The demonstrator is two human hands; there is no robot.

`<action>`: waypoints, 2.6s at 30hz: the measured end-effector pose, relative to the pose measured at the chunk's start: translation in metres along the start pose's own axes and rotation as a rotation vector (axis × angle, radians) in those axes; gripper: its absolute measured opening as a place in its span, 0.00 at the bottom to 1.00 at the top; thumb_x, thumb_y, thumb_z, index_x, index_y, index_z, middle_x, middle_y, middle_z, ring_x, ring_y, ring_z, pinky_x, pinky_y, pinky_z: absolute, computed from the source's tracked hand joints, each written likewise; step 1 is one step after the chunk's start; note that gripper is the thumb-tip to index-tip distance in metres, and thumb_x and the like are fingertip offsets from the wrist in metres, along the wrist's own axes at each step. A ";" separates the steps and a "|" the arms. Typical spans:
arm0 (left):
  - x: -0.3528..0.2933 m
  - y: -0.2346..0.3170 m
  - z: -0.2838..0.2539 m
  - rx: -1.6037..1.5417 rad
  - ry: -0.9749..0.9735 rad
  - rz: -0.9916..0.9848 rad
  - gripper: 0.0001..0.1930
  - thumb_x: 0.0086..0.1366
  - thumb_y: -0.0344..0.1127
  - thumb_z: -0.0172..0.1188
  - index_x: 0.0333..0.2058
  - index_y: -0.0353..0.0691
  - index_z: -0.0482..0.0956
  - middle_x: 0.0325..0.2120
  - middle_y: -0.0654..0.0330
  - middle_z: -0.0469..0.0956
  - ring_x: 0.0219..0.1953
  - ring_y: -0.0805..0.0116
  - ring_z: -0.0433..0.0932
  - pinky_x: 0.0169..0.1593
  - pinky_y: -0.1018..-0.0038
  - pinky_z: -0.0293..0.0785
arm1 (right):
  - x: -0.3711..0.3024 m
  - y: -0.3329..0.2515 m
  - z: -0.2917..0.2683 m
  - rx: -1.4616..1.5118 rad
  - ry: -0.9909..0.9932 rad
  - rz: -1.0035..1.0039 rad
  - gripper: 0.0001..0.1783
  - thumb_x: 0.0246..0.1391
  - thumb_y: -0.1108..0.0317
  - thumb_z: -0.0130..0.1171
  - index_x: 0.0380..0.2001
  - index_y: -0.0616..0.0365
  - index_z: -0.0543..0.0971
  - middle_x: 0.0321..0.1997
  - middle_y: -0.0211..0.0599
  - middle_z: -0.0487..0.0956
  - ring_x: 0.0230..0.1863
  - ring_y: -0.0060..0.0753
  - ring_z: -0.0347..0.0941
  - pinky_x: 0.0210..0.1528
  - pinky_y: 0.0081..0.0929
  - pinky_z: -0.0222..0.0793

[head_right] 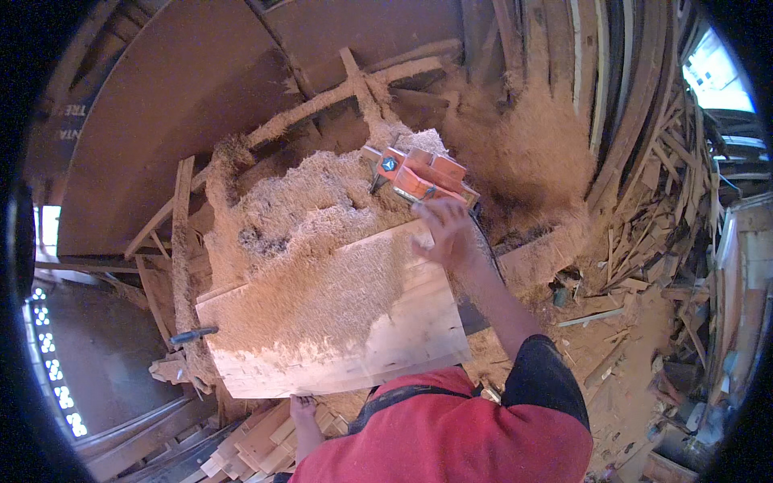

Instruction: The person uses an electric sander to smooth the edges of a wood board clamped to a workbench, then unclamps the board and inspects it.

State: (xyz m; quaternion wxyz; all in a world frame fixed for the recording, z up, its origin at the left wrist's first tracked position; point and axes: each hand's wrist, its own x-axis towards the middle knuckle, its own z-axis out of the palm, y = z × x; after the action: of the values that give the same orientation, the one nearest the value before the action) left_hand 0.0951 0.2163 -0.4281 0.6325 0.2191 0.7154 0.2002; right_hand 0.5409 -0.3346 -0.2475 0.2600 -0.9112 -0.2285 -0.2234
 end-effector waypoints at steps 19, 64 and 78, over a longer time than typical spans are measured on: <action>-0.028 0.045 -0.029 0.460 -0.299 0.037 0.14 0.74 0.44 0.56 0.45 0.38 0.77 0.36 0.57 0.80 0.36 0.63 0.82 0.42 0.66 0.82 | 0.027 -0.308 0.197 0.640 -0.609 0.149 0.19 0.54 0.63 0.69 0.48 0.57 0.81 0.41 0.42 0.84 0.42 0.41 0.82 0.45 0.33 0.77; 0.068 0.420 0.221 0.689 -1.508 1.035 0.23 0.64 0.25 0.63 0.57 0.35 0.70 0.49 0.55 0.77 0.53 0.65 0.77 0.54 0.71 0.74 | 0.057 -0.692 0.370 0.814 -0.022 0.221 0.36 0.57 0.49 0.67 0.62 0.60 0.73 0.52 0.49 0.79 0.55 0.46 0.77 0.60 0.40 0.71; -0.010 0.329 0.228 0.224 -0.598 1.036 0.15 0.67 0.37 0.67 0.25 0.35 0.75 0.22 0.62 0.75 0.27 0.70 0.74 0.33 0.69 0.72 | -0.233 -0.507 0.223 -0.318 0.212 0.965 0.20 0.55 0.59 0.61 0.49 0.57 0.79 0.55 0.49 0.76 0.60 0.54 0.68 0.64 0.47 0.63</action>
State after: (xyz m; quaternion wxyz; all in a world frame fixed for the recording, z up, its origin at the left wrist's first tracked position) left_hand 0.3426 0.4837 -0.2614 0.5995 0.6506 0.3238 0.3353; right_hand 0.1504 0.1093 -0.3525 0.2136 -0.9135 0.2819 -0.2012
